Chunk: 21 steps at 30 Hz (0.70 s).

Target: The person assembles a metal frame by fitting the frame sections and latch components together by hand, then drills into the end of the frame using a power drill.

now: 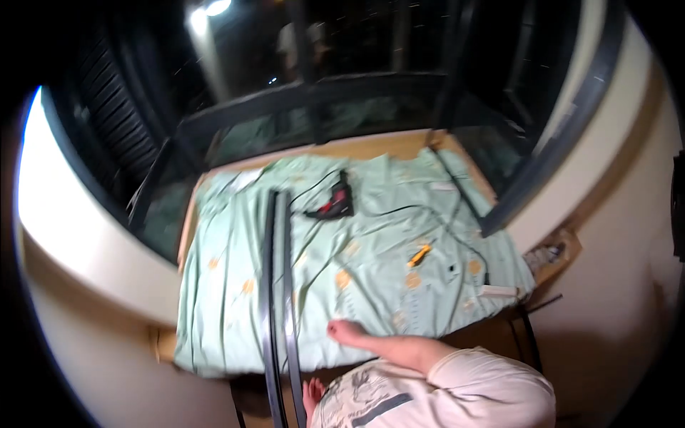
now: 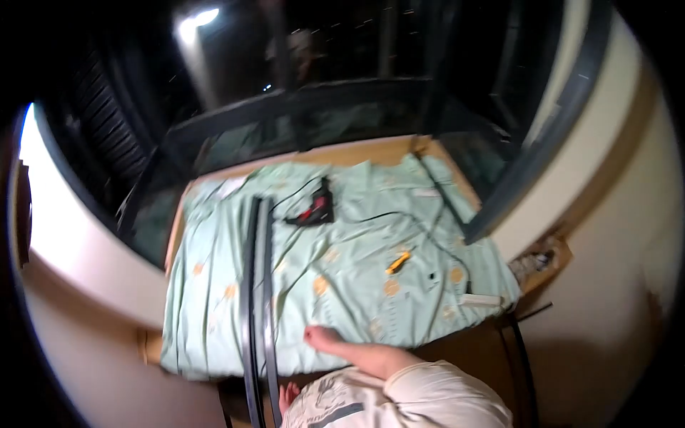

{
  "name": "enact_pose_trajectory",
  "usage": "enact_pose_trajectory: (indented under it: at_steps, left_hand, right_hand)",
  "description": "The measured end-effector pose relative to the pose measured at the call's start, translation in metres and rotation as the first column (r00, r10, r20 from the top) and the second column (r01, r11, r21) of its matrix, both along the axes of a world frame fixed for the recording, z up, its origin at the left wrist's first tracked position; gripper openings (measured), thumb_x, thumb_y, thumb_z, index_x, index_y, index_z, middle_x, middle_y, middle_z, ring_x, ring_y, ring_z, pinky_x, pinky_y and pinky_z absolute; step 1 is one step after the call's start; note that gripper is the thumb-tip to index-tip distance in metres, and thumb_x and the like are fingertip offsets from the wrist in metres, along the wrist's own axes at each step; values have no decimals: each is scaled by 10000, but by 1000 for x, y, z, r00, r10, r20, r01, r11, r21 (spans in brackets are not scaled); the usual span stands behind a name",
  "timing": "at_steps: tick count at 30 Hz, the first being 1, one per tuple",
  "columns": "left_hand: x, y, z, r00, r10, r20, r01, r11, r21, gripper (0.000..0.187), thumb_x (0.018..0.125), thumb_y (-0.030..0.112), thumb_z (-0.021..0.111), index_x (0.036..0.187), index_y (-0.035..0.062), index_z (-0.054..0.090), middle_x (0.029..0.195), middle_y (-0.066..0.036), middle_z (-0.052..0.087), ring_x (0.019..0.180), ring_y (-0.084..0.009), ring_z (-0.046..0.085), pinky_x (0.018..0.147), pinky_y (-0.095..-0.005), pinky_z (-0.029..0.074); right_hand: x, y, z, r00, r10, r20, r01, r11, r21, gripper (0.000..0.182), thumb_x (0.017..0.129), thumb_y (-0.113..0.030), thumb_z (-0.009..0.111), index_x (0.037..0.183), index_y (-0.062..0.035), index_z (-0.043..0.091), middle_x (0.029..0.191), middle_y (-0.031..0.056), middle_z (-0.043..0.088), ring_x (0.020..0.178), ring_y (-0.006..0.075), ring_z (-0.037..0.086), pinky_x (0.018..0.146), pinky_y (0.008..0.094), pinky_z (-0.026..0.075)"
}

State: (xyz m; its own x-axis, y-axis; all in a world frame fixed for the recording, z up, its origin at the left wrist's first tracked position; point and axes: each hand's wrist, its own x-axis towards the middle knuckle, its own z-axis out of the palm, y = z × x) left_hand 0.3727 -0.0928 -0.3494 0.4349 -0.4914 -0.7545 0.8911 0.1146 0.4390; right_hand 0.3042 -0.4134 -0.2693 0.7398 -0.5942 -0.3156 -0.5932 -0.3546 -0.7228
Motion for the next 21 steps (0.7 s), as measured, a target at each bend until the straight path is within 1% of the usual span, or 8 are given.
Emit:
enact_pose_trajectory:
  at_steps: [2, 4, 6, 8, 12, 14, 16, 21]
  left_hand:
    - [-13, -19, 49, 997, -71, 18, 68, 989, 133, 546, 996, 479, 629, 1341, 58, 596, 1262, -89, 667, 1044, -204, 637, 964, -335, 509]
    - [-5, -7, 14, 972, -232, 30, 230, 970, 73, 503, 1012, 432, 623, 1331, 43, 607, 1259, -103, 669, 1041, -198, 643, 973, -322, 504]
    - [-3, -15, 50, 910, -304, 282, 280, 952, 124, 223, 991, 172, 663, 1144, 14, 700, 1006, -56, 737, 767, -125, 639, 695, -253, 518]
    - [8, -18, 88, 771, -322, 549, 255, 947, 197, 183, 957, 101, 688, 1114, 8, 703, 938, -17, 732, 720, -96, 622, 641, -237, 489]
    - [47, -7, 117, 237, -504, 831, -197, 812, 549, 282, 887, 132, 756, 1139, 23, 693, 964, -74, 694, 824, -203, 655, 722, -333, 521]
    - [59, -11, 149, -129, -756, 642, -484, 613, 624, 413, 842, 160, 787, 1213, 38, 653, 1039, -137, 647, 942, -316, 641, 827, -430, 524]
    - [73, -1, 140, -115, -811, 574, -501, 546, 672, 515, 821, 226, 805, 1261, 47, 606, 1108, -176, 616, 1033, -387, 607, 885, -482, 502]
    - [92, 9, 111, 192, -872, 450, -123, 433, 893, 517, 816, 409, 806, 1139, 55, 614, 1016, -196, 707, 965, -422, 671, 809, -490, 524]
  right_hand:
    - [-3, 3, 4, 999, -38, 17, 39, 998, -58, 220, 918, -349, 627, 983, -162, 723, 899, 86, 742, 828, 324, 708, 721, 447, 552]
    - [-4, 5, 11, 998, -64, 20, 66, 991, -116, 217, 913, -353, 633, 950, -158, 722, 851, 81, 738, 787, 341, 707, 686, 461, 557]
    - [-4, 5, 8, 996, -81, 43, 86, 989, -121, 199, 907, -336, 642, 928, -153, 718, 821, 84, 732, 762, 341, 703, 678, 466, 556]
    - [-4, 7, 11, 991, -94, 92, 106, 985, -133, 187, 901, -322, 649, 915, -147, 713, 802, 87, 726, 751, 344, 700, 670, 467, 553]
    - [-2, 9, -1, 986, -94, 140, 114, 983, -144, 160, 887, -288, 666, 879, -133, 705, 781, 88, 721, 737, 345, 697, 653, 468, 545]
    - [0, 8, -1, 985, -111, 133, 132, 978, -160, 157, 883, -281, 672, 873, -128, 705, 779, 89, 721, 734, 344, 697, 649, 467, 544]
    - [1, 9, 0, 984, -120, 131, 139, 979, -147, 159, 880, -279, 676, 873, -122, 704, 776, 92, 720, 735, 344, 699, 647, 467, 544]
    - [-3, 8, 16, 992, -100, 80, 109, 988, -109, 175, 896, -302, 658, 932, -137, 704, 828, 74, 737, 785, 331, 709, 684, 461, 553]
